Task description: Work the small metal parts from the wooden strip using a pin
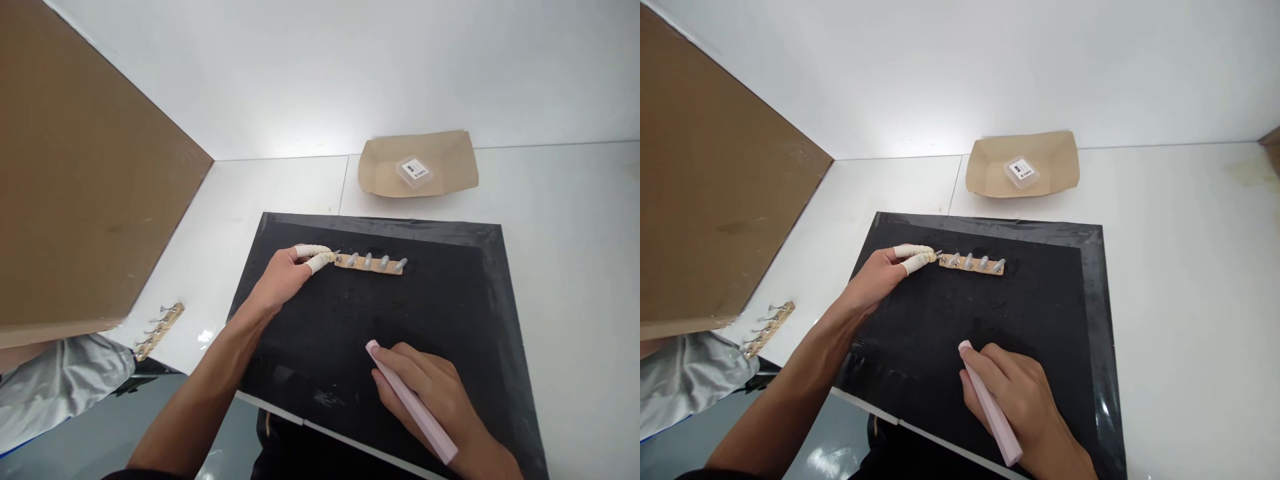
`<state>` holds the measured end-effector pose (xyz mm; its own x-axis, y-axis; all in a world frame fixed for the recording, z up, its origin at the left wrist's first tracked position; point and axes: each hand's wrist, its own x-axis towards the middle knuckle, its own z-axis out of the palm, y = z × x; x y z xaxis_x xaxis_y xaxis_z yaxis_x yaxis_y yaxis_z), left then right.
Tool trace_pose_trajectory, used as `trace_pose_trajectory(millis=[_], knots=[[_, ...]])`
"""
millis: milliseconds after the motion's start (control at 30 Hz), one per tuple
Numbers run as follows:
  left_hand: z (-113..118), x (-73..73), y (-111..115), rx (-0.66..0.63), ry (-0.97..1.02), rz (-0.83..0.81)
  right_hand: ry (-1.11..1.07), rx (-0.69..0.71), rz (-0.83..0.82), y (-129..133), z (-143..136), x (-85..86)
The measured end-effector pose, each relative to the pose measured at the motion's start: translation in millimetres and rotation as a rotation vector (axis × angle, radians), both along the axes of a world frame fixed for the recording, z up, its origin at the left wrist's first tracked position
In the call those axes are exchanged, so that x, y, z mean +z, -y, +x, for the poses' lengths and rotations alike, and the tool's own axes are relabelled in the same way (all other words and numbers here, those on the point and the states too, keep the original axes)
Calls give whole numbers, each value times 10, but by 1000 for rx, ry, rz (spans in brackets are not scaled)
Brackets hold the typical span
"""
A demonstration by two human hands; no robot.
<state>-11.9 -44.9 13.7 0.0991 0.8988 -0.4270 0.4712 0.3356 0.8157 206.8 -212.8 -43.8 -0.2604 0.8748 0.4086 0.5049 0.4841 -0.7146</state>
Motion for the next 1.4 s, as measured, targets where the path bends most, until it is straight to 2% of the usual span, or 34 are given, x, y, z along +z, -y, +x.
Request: trace_pose_trajectory(millis=[233,467,833,1100,1400], knots=[[29,63,46,-104,-111,106,3,-2,10,-4,1,1],[7,87,92,-152,-200,208,27,-7,1,9,5,14],[46,52,157,-347,-536,541,29,5,-9,-3,-1,-20],[47,6,201,-418,-594,644,32,6,-16,8,-7,-8],[41,19,210,-430,-600,671,30,5,0,9,-2,-8]])
